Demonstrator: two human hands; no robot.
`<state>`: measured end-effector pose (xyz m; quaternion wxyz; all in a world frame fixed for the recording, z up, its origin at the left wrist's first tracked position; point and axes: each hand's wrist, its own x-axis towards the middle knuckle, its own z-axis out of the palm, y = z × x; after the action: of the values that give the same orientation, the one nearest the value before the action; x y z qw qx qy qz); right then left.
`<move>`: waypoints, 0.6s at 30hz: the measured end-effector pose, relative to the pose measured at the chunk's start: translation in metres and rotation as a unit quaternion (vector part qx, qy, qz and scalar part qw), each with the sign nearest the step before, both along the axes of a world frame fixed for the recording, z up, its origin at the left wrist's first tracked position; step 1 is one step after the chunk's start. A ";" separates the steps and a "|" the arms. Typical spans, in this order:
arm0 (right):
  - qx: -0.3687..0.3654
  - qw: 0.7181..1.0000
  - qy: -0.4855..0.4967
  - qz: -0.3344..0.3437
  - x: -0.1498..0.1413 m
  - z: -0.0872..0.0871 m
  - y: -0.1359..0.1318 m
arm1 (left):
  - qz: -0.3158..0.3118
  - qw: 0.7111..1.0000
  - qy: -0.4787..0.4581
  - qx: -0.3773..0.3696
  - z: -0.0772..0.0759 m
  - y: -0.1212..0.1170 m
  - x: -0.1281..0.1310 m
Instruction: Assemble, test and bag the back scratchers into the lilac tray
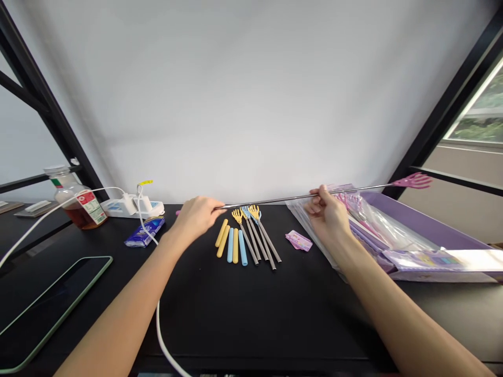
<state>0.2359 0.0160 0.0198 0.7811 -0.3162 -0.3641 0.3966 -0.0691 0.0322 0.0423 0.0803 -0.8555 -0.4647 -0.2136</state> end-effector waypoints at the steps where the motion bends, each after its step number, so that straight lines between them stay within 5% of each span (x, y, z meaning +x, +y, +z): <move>1: 0.004 1.000 0.018 -0.018 0.004 0.000 0.001 | 0.030 0.999 0.009 -0.011 0.002 0.002 -0.004; 4: -0.011 0.999 0.052 0.007 0.001 0.000 0.001 | 0.059 0.998 0.019 0.007 0.004 0.002 -0.008; 10: -0.055 0.990 0.021 0.128 -0.027 0.000 -0.008 | -0.039 0.994 -0.023 0.100 -0.005 -0.003 0.007; 18: -0.013 0.998 0.041 0.037 -0.026 0.003 -0.008 | 0.051 0.997 0.018 0.050 0.004 0.000 0.004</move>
<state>0.2101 0.0084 0.0233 0.7762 -0.2958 -0.3378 0.4426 -0.0653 0.0321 0.0459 0.1418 -0.8295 -0.4946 -0.2170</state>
